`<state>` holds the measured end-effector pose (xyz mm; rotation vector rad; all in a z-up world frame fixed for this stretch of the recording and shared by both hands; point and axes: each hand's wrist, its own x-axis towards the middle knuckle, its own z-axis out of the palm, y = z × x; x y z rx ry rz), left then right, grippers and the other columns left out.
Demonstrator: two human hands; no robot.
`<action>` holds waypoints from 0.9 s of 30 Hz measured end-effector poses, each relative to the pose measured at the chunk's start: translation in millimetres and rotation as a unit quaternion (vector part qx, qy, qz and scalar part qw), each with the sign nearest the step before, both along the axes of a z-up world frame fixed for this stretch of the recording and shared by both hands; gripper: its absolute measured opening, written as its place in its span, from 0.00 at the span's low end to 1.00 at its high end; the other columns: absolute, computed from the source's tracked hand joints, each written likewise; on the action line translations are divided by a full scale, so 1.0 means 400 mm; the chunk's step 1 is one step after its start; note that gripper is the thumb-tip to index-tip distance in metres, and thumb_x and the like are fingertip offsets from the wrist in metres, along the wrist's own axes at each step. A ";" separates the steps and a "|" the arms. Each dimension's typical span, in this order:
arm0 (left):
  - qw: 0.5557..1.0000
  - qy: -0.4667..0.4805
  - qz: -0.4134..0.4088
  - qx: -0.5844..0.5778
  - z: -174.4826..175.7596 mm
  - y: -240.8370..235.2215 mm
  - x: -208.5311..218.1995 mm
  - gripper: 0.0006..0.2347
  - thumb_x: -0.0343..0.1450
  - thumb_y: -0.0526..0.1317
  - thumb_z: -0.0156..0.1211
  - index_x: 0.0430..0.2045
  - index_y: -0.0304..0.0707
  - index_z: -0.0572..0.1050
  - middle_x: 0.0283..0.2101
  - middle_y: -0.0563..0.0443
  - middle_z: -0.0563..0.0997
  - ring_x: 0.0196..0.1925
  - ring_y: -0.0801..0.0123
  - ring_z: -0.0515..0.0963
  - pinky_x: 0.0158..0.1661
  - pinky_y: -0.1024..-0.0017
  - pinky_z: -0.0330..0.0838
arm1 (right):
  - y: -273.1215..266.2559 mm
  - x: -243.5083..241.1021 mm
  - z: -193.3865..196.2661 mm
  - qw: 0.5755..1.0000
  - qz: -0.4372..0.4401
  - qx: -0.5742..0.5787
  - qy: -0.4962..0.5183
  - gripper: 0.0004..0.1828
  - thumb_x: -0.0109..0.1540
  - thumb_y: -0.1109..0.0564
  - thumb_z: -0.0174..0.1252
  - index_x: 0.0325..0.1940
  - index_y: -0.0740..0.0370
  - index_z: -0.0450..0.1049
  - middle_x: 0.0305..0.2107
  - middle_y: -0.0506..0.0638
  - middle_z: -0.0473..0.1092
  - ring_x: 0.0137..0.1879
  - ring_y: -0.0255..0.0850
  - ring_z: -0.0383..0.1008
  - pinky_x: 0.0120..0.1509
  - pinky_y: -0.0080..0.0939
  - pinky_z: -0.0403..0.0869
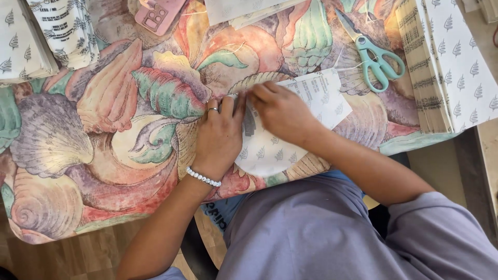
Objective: Folding and cutting printed paper sheets into specific shapes on a table.
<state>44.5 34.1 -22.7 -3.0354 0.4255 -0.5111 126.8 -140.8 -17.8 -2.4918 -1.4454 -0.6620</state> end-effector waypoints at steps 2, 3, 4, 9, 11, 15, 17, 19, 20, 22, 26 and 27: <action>1.000 -0.005 -0.003 -0.001 -0.018 0.006 -0.002 0.21 0.71 0.36 0.49 0.61 0.41 0.72 0.38 0.46 0.71 0.47 0.52 0.75 0.38 0.65 0.80 | 0.008 0.005 -0.017 1.000 0.010 0.025 0.008 0.11 0.66 0.63 0.53 0.35 0.63 0.81 0.34 0.49 0.72 0.45 0.41 0.76 0.49 0.33 0.75; 1.000 -0.011 -0.007 -0.004 -0.027 0.009 -0.002 0.21 0.72 0.36 0.48 0.62 0.40 0.72 0.39 0.46 0.71 0.47 0.53 0.75 0.41 0.65 0.79 | 0.012 0.008 -0.025 0.998 0.020 0.049 0.015 0.10 0.65 0.63 0.53 0.34 0.65 0.80 0.33 0.50 0.71 0.45 0.43 0.76 0.48 0.35 0.75; 1.000 -0.013 -0.007 -0.006 -0.024 0.007 -0.003 0.21 0.72 0.36 0.48 0.62 0.40 0.72 0.39 0.46 0.71 0.47 0.53 0.75 0.41 0.65 0.79 | -0.021 0.029 -0.039 0.999 0.020 0.047 0.013 0.10 0.65 0.63 0.53 0.34 0.65 0.80 0.33 0.50 0.71 0.45 0.43 0.76 0.48 0.35 0.75; 1.000 -0.002 -0.010 0.006 -0.021 0.011 -0.005 0.21 0.72 0.35 0.47 0.63 0.36 0.71 0.44 0.41 0.72 0.50 0.51 0.74 0.51 0.59 0.74 | -0.241 0.101 -0.116 0.998 -0.055 0.019 0.001 0.10 0.64 0.64 0.53 0.39 0.62 0.81 0.38 0.47 0.72 0.48 0.41 0.78 0.49 0.35 0.75; 1.000 0.003 -0.013 0.011 -0.031 0.007 -0.001 0.21 0.72 0.35 0.47 0.63 0.35 0.71 0.46 0.40 0.72 0.52 0.51 0.73 0.54 0.57 0.72 | -0.306 0.122 -0.103 0.998 -0.061 0.022 -0.011 0.10 0.66 0.62 0.55 0.39 0.62 0.82 0.38 0.47 0.73 0.48 0.43 0.79 0.51 0.35 0.76; 0.997 0.004 0.003 0.072 -0.028 -0.025 -0.002 0.20 0.72 0.33 0.45 0.61 0.28 0.70 0.48 0.37 0.73 0.56 0.48 0.73 0.62 0.51 0.65 | -0.319 0.121 -0.100 0.994 -0.098 -0.007 -0.041 0.09 0.66 0.59 0.57 0.39 0.60 0.83 0.36 0.47 0.74 0.45 0.41 0.79 0.51 0.36 0.77; 0.997 0.004 0.006 0.079 -0.021 -0.033 0.000 0.20 0.72 0.33 0.45 0.60 0.27 0.70 0.48 0.37 0.73 0.56 0.48 0.72 0.63 0.51 0.65 | -0.252 0.108 -0.109 0.996 -0.081 0.006 -0.036 0.09 0.64 0.61 0.55 0.37 0.61 0.83 0.36 0.48 0.73 0.46 0.42 0.78 0.52 0.37 0.77; 0.996 0.006 0.009 0.086 -0.006 -0.035 0.003 0.20 0.72 0.33 0.45 0.60 0.26 0.70 0.48 0.37 0.72 0.55 0.49 0.72 0.63 0.51 0.64 | -0.166 0.083 -0.118 0.997 -0.064 0.018 -0.029 0.10 0.62 0.63 0.54 0.35 0.62 0.82 0.35 0.49 0.73 0.47 0.44 0.78 0.53 0.38 0.77; 0.999 0.028 -0.001 0.030 0.004 -0.035 0.002 0.20 0.72 0.31 0.44 0.60 0.24 0.69 0.49 0.35 0.72 0.56 0.46 0.71 0.62 0.49 0.66 | -0.117 0.061 -0.124 0.998 -0.032 0.050 -0.014 0.10 0.63 0.63 0.53 0.35 0.62 0.82 0.36 0.50 0.72 0.47 0.46 0.77 0.51 0.38 0.76; 0.998 0.050 -0.013 -0.025 0.004 -0.029 0.001 0.20 0.71 0.29 0.43 0.60 0.22 0.69 0.51 0.32 0.72 0.57 0.43 0.71 0.60 0.48 0.67 | -0.054 0.031 -0.101 0.997 -0.001 0.082 0.002 0.11 0.63 0.63 0.52 0.34 0.62 0.81 0.36 0.51 0.72 0.48 0.47 0.77 0.49 0.38 0.76; 0.999 0.031 -0.011 -0.014 -0.015 -0.003 -0.005 0.19 0.73 0.33 0.45 0.59 0.26 0.70 0.49 0.38 0.74 0.54 0.50 0.74 0.56 0.54 0.71 | -0.093 0.047 -0.066 0.994 0.041 0.095 0.030 0.12 0.66 0.64 0.48 0.40 0.69 0.78 0.38 0.56 0.70 0.51 0.52 0.76 0.51 0.41 0.76; 1.000 0.016 -0.011 0.004 -0.016 0.001 -0.004 0.20 0.72 0.34 0.47 0.59 0.28 0.71 0.48 0.39 0.74 0.52 0.51 0.76 0.53 0.57 0.74 | -0.130 0.064 -0.078 0.992 0.047 0.107 0.049 0.13 0.68 0.64 0.46 0.40 0.70 0.78 0.39 0.57 0.70 0.52 0.54 0.76 0.53 0.43 0.76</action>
